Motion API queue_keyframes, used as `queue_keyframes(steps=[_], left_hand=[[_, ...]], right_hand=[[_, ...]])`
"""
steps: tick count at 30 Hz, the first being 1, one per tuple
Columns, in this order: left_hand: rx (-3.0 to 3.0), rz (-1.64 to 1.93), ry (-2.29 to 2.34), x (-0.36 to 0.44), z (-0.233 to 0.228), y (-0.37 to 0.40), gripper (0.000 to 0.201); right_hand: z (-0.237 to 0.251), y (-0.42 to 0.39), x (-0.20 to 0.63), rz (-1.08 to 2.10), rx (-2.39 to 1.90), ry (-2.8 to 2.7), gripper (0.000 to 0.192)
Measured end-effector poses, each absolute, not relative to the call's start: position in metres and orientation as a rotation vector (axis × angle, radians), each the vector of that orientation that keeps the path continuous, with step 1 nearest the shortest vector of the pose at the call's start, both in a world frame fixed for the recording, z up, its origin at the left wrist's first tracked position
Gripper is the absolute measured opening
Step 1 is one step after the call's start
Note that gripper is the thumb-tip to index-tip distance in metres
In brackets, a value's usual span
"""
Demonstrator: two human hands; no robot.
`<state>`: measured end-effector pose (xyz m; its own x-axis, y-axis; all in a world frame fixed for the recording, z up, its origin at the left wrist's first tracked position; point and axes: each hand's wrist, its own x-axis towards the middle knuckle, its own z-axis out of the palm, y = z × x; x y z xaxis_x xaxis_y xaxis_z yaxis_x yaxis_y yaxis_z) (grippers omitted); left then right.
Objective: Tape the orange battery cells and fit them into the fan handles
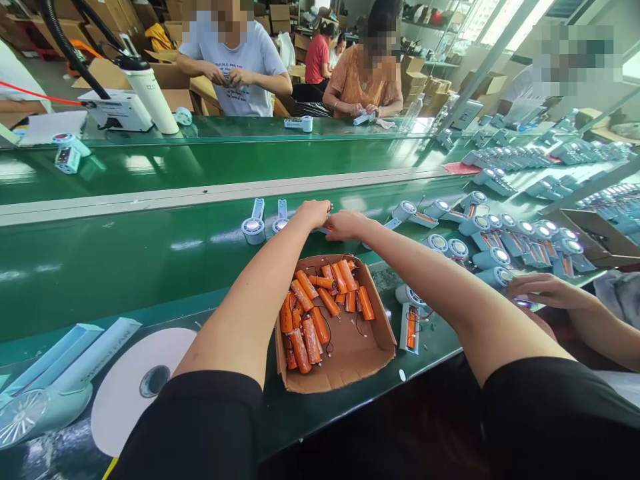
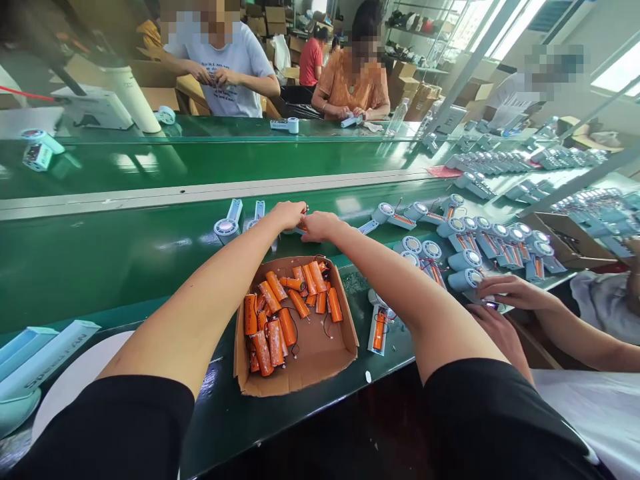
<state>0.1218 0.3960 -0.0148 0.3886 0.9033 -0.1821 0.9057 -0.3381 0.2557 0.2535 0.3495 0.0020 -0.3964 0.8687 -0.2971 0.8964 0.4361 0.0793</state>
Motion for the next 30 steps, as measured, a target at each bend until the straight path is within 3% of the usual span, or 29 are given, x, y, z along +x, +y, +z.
queue_keyframes(steps=[6, 12, 18, 24, 30], left_hand=[[2.361, 0.049, 1.547, 0.125, -0.008, 0.397, 0.041], [2.352, 0.11, 1.641, 0.058, -0.002, 0.383, 0.066], [2.252, -0.057, 1.789, 0.022, -0.002, 0.343, 0.073], [2.214, 0.028, 1.894, 0.017, 0.017, 0.299, 0.059], [2.213, -0.026, 1.904, -0.049, 0.026, 0.205, 0.046]], right_hand=[[0.036, 0.351, 0.295, -0.199, 1.609, 2.492, 0.052], [0.024, 0.308, 0.383, -0.24, 1.788, 2.393, 0.078], [0.001, 0.301, 0.366, -0.112, 1.892, 2.377, 0.054], [0.043, 0.271, 0.352, -0.013, 1.941, 2.47, 0.053], [0.079, 0.227, 0.31, -0.123, 1.73, 3.005, 0.067]])
